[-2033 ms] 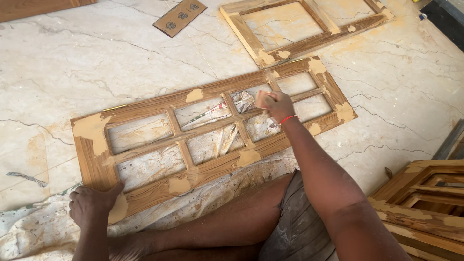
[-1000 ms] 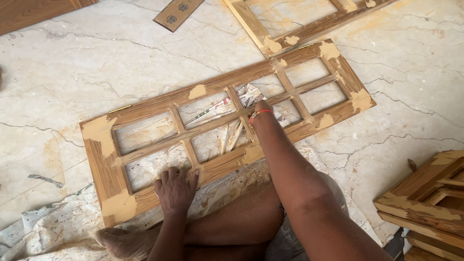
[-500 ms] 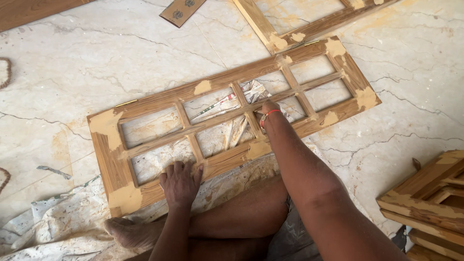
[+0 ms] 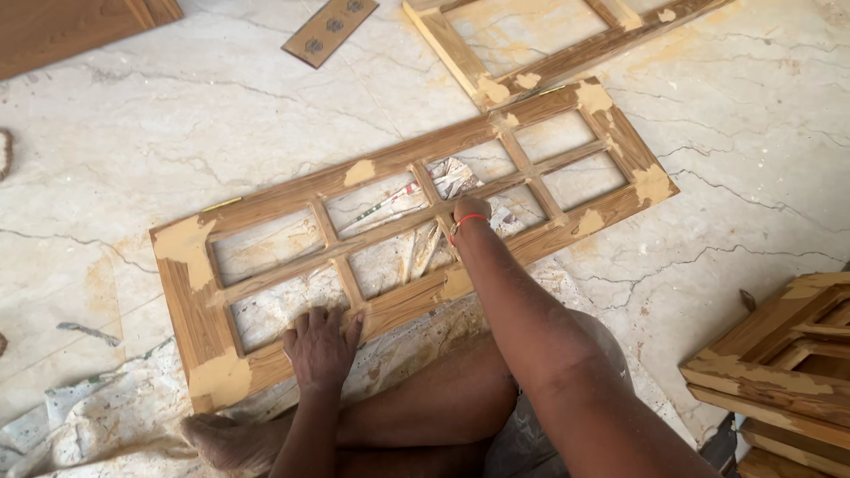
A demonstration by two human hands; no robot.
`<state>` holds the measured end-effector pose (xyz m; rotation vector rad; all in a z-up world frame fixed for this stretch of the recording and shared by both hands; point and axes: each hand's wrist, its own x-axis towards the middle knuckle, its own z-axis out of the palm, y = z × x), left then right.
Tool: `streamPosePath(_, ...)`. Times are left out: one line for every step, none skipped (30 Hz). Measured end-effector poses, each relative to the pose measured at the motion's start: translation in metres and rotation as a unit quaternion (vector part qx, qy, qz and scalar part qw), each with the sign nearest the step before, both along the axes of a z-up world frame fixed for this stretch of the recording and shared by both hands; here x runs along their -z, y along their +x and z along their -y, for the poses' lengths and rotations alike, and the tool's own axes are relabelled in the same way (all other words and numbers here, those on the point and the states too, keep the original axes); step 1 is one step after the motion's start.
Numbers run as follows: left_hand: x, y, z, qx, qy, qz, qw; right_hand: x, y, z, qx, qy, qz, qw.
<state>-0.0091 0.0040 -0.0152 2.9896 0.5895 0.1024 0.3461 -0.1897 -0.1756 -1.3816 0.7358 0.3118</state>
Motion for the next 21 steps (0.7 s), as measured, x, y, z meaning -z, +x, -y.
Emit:
streamPosePath(0.0,0.003,0.001,0.003,-0.013,-0.004,1.0,-0.005,0.0,-0.005,-0.019,-0.025,0.001,0.999)
streamPosePath(-0.001,0.004,0.002,0.006,-0.025,-0.013,1.0,-0.008,-0.004,-0.009,-0.042,-0.055,-0.003,0.998)
streamPosePath(-0.002,0.006,0.003,0.009,-0.038,-0.022,0.999,-0.012,-0.006,-0.015,-0.078,-0.101,-0.005,0.992)
streamPosePath(-0.003,0.006,0.006,0.017,-0.039,-0.023,0.999,-0.014,-0.012,-0.019,-0.149,-0.187,-0.011,0.971)
streamPosePath(-0.004,0.006,0.01,0.025,-0.041,-0.025,0.999,-0.018,-0.015,-0.02,-0.216,-0.274,-0.013,0.937)
streamPosePath(-0.006,0.008,0.015,0.034,-0.044,-0.024,0.998,-0.024,-0.014,-0.02,-0.289,-0.366,-0.014,0.884)
streamPosePath(-0.009,0.009,0.018,0.039,-0.039,-0.049,0.997,-0.03,-0.014,-0.018,-0.358,-0.437,-0.017,0.825)
streamPosePath(-0.013,0.011,0.02,0.041,-0.032,-0.069,0.996,-0.04,-0.01,-0.02,-0.418,-0.506,-0.012,0.754)
streamPosePath(-0.016,0.014,0.02,0.043,-0.025,-0.09,0.995,-0.05,-0.006,-0.02,-0.465,-0.552,-0.006,0.692)
streamPosePath(-0.019,0.013,0.02,0.037,-0.031,-0.098,0.994,-0.058,-0.006,-0.02,-0.493,-0.575,-0.008,0.653)
streamPosePath(-0.02,0.011,0.02,0.032,-0.038,-0.106,0.993,-0.065,-0.006,-0.018,-0.519,-0.594,-0.007,0.615)
streamPosePath(-0.022,0.011,0.018,0.028,-0.043,-0.114,0.992,-0.073,-0.003,-0.013,-0.532,-0.601,-0.011,0.596)
streamPosePath(-0.022,0.012,0.017,0.027,-0.044,-0.117,0.992,-0.079,0.001,-0.009,-0.531,-0.592,-0.034,0.605)
streamPosePath(-0.022,0.013,0.017,0.027,-0.046,-0.122,0.991,-0.084,0.007,0.002,-0.533,-0.58,-0.062,0.613)
streamPosePath(-0.02,0.014,0.017,0.027,-0.047,-0.126,0.991,-0.086,0.013,0.012,-0.5,-0.61,-0.071,0.61)
streamPosePath(-0.019,0.014,0.017,0.03,-0.042,-0.12,0.991,-0.085,0.02,0.022,-0.469,-0.639,-0.08,0.604)
streamPosePath(-0.017,0.015,0.016,0.034,-0.036,-0.115,0.992,-0.083,0.029,0.031,-0.443,-0.66,-0.083,0.601)
streamPosePath(-0.015,0.012,0.016,0.036,-0.033,-0.11,0.993,-0.077,0.037,0.042,-0.431,-0.655,-0.088,0.615)
streamPosePath(-0.013,0.009,0.016,0.044,-0.025,-0.087,0.995,-0.068,0.044,0.054,-0.414,-0.643,-0.089,0.638)
streamPosePath(-0.012,0.009,0.016,0.055,-0.016,-0.063,0.996,-0.058,0.052,0.067,-0.395,-0.626,-0.091,0.666)
streamPosePath(-0.012,0.008,0.017,0.065,-0.007,-0.04,0.997,-0.046,0.057,0.078,-0.377,-0.606,-0.093,0.695)
